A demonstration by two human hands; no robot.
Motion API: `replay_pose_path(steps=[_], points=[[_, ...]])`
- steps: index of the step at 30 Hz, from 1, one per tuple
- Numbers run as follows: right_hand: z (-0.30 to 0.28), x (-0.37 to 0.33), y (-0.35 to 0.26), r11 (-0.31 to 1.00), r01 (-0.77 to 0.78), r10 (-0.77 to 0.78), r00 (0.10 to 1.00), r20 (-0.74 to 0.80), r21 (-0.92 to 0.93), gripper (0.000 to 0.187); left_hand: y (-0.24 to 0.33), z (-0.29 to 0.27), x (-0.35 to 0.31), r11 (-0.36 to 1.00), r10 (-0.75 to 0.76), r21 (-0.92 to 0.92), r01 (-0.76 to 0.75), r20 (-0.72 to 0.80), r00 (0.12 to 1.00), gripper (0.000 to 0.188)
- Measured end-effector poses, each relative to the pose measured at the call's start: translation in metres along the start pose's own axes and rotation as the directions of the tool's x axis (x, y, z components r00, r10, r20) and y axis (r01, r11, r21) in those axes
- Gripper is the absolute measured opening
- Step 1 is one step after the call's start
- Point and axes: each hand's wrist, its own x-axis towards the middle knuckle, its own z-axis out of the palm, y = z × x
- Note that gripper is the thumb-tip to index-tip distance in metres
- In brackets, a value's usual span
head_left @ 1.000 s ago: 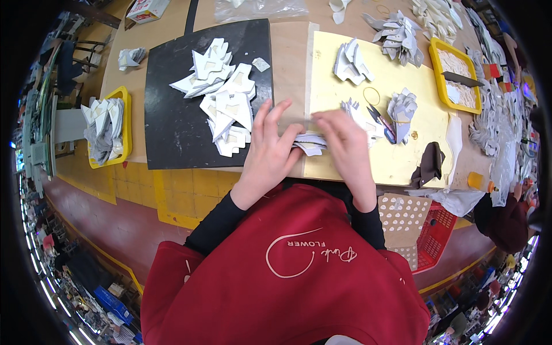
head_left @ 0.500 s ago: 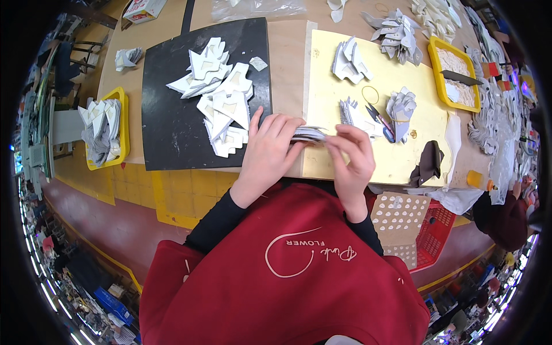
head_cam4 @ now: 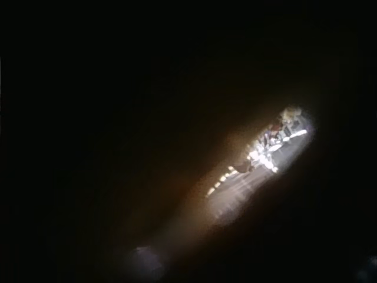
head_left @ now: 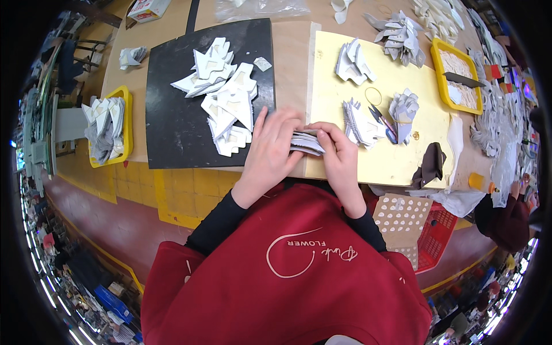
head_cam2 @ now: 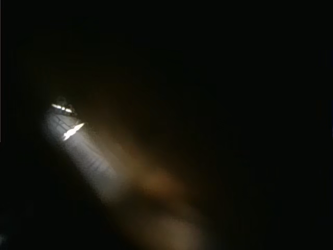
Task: The person uses a utility knife to trim the edges of small white fabric pieces on a worktable. They handle each piece individually, cut along the edges, and place the trimmed pieces into a pile. The person also stacks and organizes the finished pieces on the table.
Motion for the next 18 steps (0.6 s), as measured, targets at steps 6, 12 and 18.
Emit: replay_pose_path(steps=[6,12,18], points=[[-0.002,-0.008,-0.010,0.859,0.402,-0.432,0.901,-0.027,-0.317,0.024,-0.001,0.002,-0.001,0.999,0.007,0.041,-0.011,0.092,0.996,0.042],[-0.014,-0.011,-0.001,0.877,0.403,-0.448,0.882,-0.145,-0.261,0.022,-0.003,0.003,0.000,0.998,0.016,0.062,-0.022,0.104,0.994,0.039],[-0.027,0.013,-0.022,0.847,0.406,-0.511,0.800,-0.315,-0.343,0.017,0.000,-0.001,0.000,0.996,0.029,0.075,-0.038,0.116,0.993,0.038]])
